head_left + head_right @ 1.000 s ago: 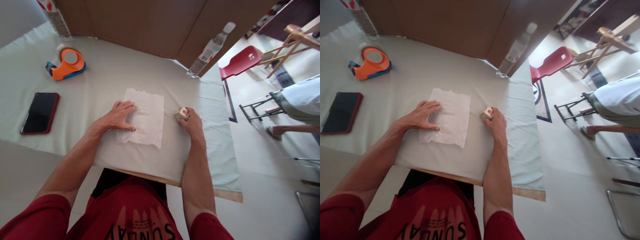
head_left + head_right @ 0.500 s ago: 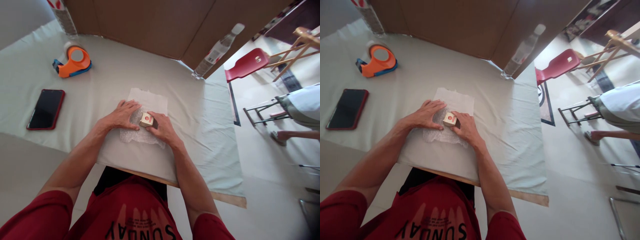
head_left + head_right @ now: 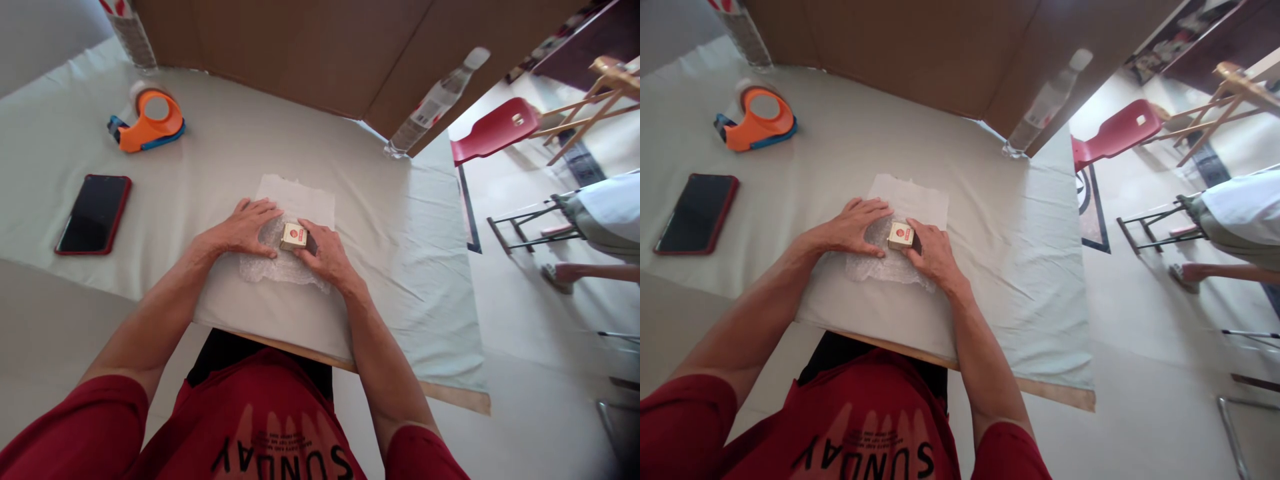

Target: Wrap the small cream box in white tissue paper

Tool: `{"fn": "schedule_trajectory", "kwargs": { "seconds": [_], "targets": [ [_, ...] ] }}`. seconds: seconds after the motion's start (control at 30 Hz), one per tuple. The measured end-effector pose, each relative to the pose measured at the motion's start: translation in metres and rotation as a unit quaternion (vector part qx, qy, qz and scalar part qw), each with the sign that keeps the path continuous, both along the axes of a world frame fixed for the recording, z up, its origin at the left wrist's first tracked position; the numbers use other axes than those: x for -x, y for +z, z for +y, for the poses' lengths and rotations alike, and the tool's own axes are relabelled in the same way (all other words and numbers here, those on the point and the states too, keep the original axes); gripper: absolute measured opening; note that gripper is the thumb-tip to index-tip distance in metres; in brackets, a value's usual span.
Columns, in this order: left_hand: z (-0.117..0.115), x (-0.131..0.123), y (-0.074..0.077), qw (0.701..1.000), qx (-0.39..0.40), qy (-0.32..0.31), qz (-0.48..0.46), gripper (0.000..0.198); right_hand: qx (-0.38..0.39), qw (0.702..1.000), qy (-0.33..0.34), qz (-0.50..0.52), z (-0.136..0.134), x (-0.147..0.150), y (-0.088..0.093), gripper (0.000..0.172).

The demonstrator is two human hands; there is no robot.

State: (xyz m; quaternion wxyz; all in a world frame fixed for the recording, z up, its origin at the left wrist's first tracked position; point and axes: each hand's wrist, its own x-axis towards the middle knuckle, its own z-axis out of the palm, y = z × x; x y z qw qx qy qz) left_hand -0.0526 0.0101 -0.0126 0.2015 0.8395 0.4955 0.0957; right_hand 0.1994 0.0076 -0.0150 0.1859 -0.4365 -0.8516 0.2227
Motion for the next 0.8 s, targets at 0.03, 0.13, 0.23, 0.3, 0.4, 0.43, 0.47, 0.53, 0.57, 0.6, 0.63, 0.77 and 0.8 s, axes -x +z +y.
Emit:
{"fn": "schedule_trajectory", "kwargs": {
  "seconds": [0.03,0.13,0.23,0.3,0.4,0.43,0.47,0.53,0.57,0.6,0.63,0.77,0.8],
  "targets": [
    [0.000,0.000,0.001,1.000,0.003,0.003,-0.005,0.093,-0.009,1.000,-0.008,0.010,0.000,-0.001,0.005,0.060],
    [0.001,0.001,0.006,0.999,-0.005,0.015,-0.041,0.077,-0.043,0.997,-0.034,0.051,-0.006,-0.008,0.027,0.046],
    [0.002,0.001,0.010,0.995,-0.030,0.019,-0.089,0.065,-0.038,0.998,0.044,0.037,-0.023,-0.014,0.049,0.034],
    [0.002,0.001,0.013,0.992,-0.039,0.023,-0.118,0.060,-0.040,0.993,0.112,-0.023,-0.039,-0.014,0.052,0.038],
    [-0.002,-0.001,0.020,0.987,-0.037,0.025,-0.155,0.053,-0.065,0.984,0.112,-0.122,-0.059,-0.010,0.042,0.022],
    [-0.004,-0.001,0.023,0.985,-0.031,0.021,-0.167,0.050,-0.074,0.984,0.101,-0.130,-0.062,-0.009,0.037,0.013],
    [-0.005,-0.002,0.027,0.983,-0.021,0.014,-0.184,0.048,-0.082,0.985,0.087,-0.122,-0.062,-0.008,0.033,0.010],
    [-0.009,-0.003,0.033,0.973,0.012,0.000,-0.232,0.046,-0.096,0.991,0.049,-0.076,-0.057,-0.007,0.029,0.015],
    [-0.010,-0.003,0.035,0.967,0.030,-0.005,-0.255,0.048,-0.103,0.993,0.026,-0.046,-0.051,-0.006,0.029,0.016],
    [-0.011,-0.004,0.037,0.961,0.049,-0.009,-0.273,0.051,-0.107,0.994,0.003,-0.016,-0.044,-0.005,0.030,0.015],
    [-0.012,-0.004,0.037,0.957,0.064,-0.011,-0.284,0.054,-0.109,0.994,-0.015,0.013,-0.037,-0.004,0.031,0.015],
    [-0.011,-0.012,0.032,0.961,0.066,0.013,-0.270,0.059,-0.074,0.989,-0.043,0.118,-0.010,0.003,0.029,0.016],
    [-0.011,-0.016,0.029,0.962,0.054,0.031,-0.265,0.054,-0.058,0.987,-0.046,0.140,-0.005,0.004,0.027,0.017]
  ]
}}
